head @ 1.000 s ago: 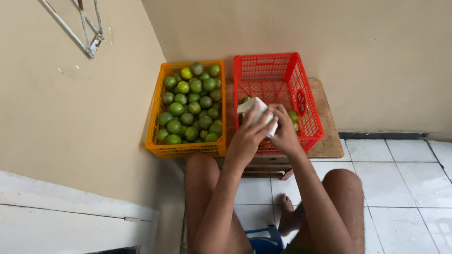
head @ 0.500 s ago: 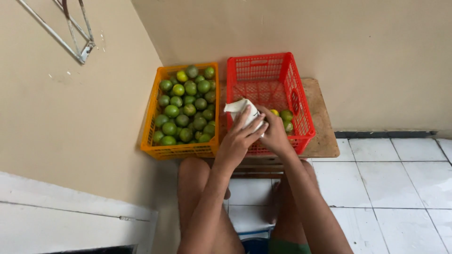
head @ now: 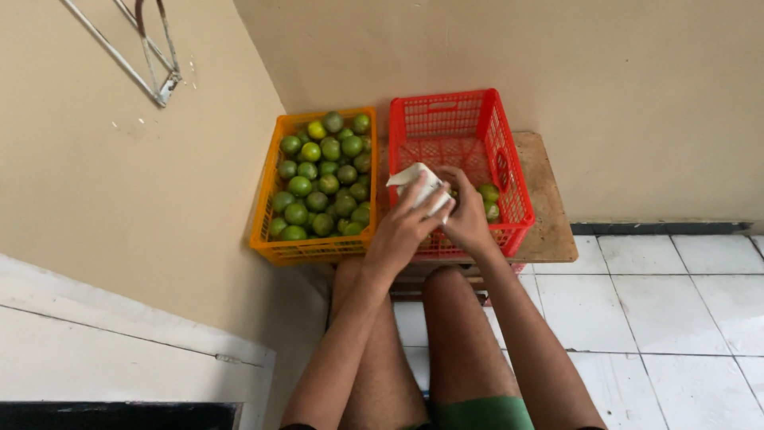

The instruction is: The person sits on a low stool and wipes green citrus fruits one at a time with a white cloth. They pick each fruit from a yellow crate, wipe it, and place it into a red crate. The process repeats continuously.

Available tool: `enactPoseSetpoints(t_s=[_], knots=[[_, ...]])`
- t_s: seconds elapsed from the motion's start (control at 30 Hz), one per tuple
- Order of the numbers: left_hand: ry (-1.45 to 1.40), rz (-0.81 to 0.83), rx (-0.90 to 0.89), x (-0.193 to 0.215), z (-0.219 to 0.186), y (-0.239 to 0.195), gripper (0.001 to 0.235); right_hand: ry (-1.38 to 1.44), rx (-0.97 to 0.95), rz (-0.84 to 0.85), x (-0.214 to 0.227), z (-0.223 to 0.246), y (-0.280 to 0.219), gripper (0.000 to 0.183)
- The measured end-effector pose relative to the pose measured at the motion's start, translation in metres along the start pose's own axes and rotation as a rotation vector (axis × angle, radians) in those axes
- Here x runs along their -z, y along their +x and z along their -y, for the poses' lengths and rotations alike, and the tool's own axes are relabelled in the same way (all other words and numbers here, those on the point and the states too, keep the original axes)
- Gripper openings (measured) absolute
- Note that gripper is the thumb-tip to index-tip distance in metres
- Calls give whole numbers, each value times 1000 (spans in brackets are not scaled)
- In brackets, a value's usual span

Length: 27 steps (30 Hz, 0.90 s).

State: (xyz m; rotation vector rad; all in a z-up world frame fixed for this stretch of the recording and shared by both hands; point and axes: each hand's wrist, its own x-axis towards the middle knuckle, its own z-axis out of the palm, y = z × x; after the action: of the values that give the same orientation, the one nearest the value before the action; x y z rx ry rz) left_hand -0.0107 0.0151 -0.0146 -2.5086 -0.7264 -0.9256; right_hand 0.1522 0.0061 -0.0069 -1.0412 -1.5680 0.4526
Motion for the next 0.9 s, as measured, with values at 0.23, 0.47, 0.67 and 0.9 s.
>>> enactPoseSetpoints(t_s=[0.23, 0.47, 0.67, 0.9], knots=[[-231, 41, 179, 12, 12, -3, 62, 154, -93, 31, -10, -16, 0, 59], [-204, 2, 161, -16, 31, -8, 64, 114, -35, -22, -7, -13, 2, 53], [-233, -51, 96, -9, 28, 0, 60, 91, -15, -10, -5, -5, 3, 52], [-237, -34, 104, -2, 12, -4, 58, 115, -2, -8, -1, -10, 2, 58]])
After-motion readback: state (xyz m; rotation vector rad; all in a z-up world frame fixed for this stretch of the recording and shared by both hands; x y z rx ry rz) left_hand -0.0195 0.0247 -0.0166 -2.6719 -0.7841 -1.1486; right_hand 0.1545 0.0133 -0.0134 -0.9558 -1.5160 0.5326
